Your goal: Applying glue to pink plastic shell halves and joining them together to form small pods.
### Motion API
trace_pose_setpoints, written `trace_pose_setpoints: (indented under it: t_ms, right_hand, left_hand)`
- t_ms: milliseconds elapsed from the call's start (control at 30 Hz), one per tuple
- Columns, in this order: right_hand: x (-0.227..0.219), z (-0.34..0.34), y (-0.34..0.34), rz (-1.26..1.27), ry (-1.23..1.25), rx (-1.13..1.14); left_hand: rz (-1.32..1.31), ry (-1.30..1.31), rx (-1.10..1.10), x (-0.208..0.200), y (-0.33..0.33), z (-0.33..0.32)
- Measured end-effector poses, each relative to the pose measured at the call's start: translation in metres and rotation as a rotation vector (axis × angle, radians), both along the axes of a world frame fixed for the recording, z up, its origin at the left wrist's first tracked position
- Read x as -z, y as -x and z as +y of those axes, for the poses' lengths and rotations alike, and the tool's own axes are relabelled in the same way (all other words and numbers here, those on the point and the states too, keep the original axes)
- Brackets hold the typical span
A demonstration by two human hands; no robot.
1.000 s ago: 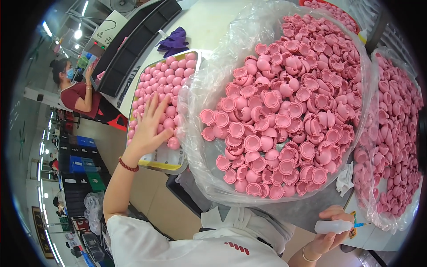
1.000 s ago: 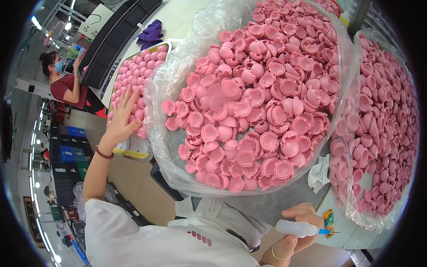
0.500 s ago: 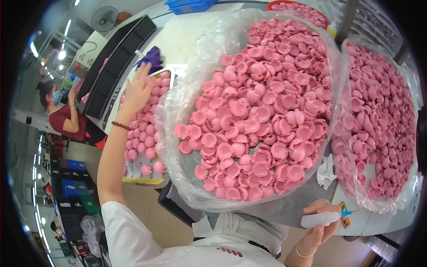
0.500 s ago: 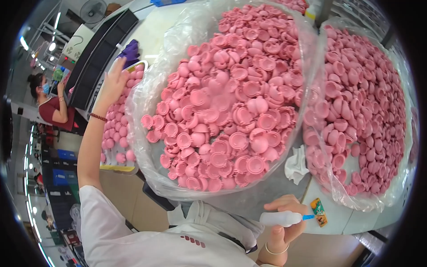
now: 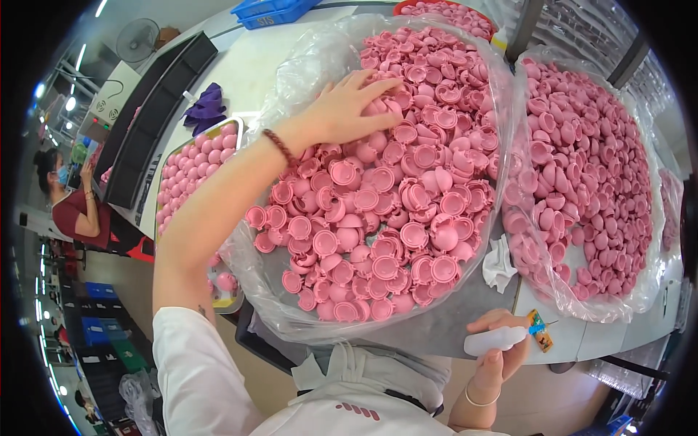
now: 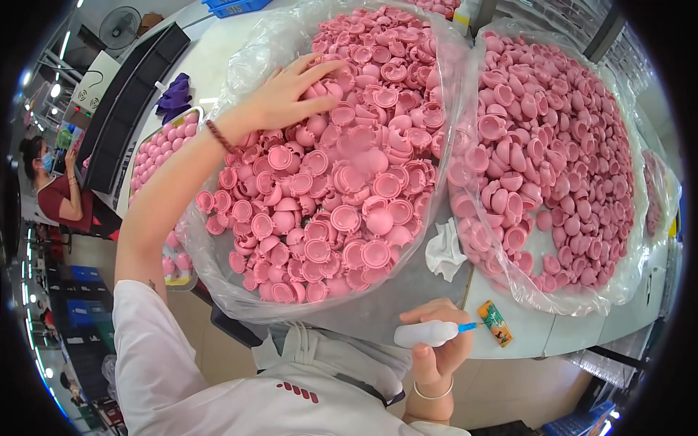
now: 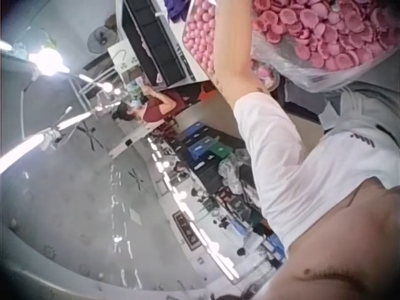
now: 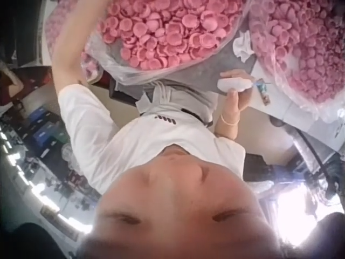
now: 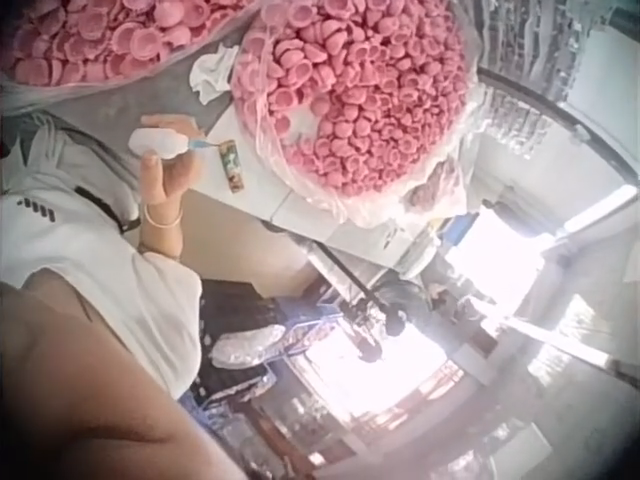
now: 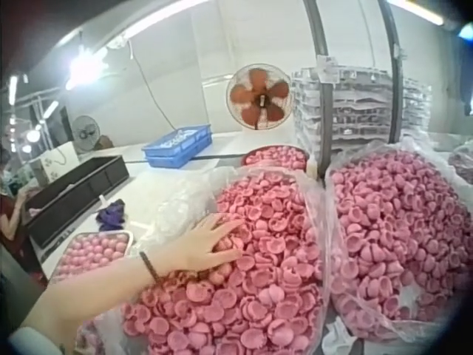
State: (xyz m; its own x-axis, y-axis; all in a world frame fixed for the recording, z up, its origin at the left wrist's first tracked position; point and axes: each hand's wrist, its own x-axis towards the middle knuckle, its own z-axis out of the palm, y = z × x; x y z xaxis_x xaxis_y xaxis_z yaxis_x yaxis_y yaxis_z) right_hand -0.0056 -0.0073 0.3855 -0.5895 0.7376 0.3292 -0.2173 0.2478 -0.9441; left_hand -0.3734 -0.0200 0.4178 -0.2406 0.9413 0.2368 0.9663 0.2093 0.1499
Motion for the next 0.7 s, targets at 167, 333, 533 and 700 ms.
trace_pose_setpoints:
  t_ms: [167, 333, 533, 700]
  right_hand:
    - [0.008, 0.002, -0.001, 0.049, 0.007, 0.024]
    - [0.006, 0.001, 0.0, 0.029, -0.016, 0.017]
    - [0.005, 0.001, 0.0, -0.014, -0.023, 0.01]
    - [0.007, 0.001, -0.002, 0.06, -0.027, -0.006]
  left_hand:
    - [-0.102, 0.045, 0.073, -0.015, -0.027, -0.024]
    - [0.04, -0.019, 0.176, -0.024, -0.054, -0.08]
    - [0.137, 0.075, 0.204, -0.025, -0.088, -0.117]
    - [0.126, 0.005, 0.213, -0.018, -0.066, -0.098]
